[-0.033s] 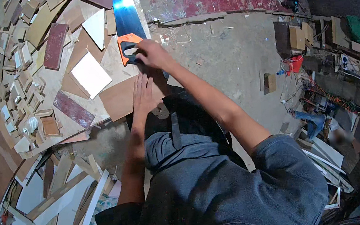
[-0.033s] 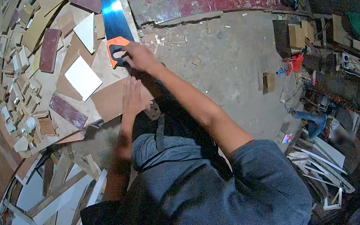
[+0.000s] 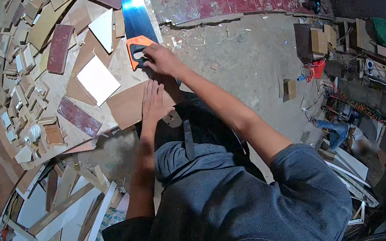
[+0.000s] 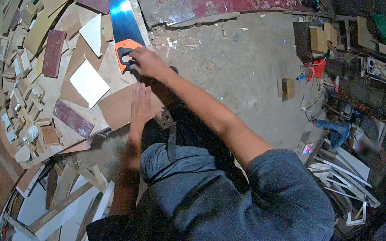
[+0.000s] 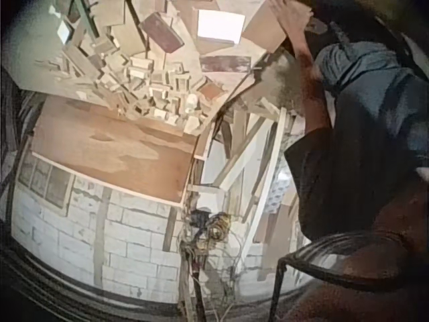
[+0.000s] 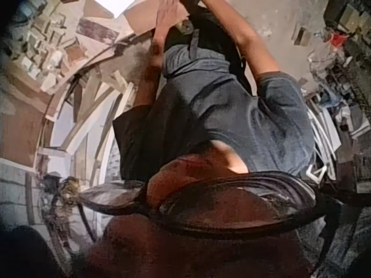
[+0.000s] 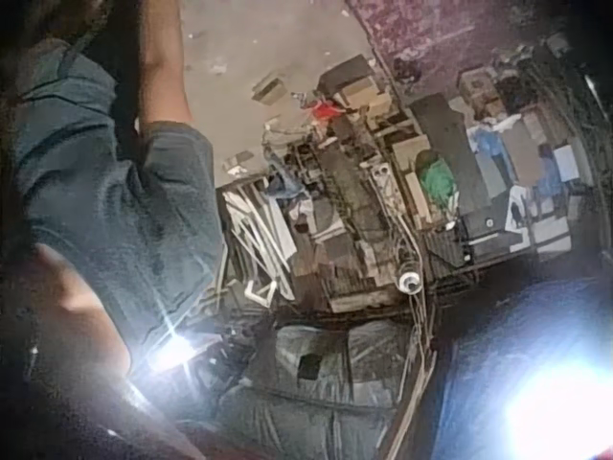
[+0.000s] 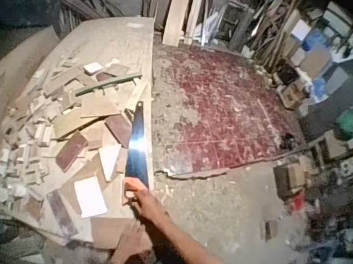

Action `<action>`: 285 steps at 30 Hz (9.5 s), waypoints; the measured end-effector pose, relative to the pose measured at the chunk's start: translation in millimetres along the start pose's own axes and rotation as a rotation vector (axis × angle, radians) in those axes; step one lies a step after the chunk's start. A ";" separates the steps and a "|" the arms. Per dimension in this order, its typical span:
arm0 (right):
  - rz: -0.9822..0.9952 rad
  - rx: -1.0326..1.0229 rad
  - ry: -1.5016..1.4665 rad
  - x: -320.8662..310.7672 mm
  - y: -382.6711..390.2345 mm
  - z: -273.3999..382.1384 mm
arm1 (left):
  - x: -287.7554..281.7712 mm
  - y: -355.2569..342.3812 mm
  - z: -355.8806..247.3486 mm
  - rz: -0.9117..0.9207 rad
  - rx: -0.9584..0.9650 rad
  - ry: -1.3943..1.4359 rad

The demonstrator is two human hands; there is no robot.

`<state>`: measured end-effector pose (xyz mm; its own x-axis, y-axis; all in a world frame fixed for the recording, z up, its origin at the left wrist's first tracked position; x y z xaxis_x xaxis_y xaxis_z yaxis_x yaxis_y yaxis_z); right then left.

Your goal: The recorder assembles small wood pieces with glue and then uses a hand saw to cut a piece of plywood on a workbench.

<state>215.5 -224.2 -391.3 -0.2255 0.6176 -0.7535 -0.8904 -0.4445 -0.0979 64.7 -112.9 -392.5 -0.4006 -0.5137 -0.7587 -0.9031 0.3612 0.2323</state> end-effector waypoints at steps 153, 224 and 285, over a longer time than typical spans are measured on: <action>-0.053 0.698 -0.533 -135.4 202.9 138.6 | 32.6 -82.5 8.4 -0.481 0.021 -0.066; -0.046 0.793 -0.577 -140.9 165.4 137.3 | 27.3 -115.0 11.8 -0.463 -0.018 -0.017; 0.273 1.299 -0.677 -150.4 140.0 113.6 | 18.4 -122.4 18.1 -0.517 -0.078 -0.101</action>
<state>79.9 -305.6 -217.8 -0.2510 0.9512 -0.1796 -0.4307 0.0564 0.9007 170.8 -152.4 -445.9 0.1132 -0.5304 -0.8401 -0.9891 0.0201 -0.1460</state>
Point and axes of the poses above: each hand's wrist, its own y-axis away from the middle knuckle, its own x-axis out of the palm, z = x × y, the point moved 1 cm from there along -y, towards the middle knuckle, and after that the axes turned 7 degrees about y, right-handed, at the moved point
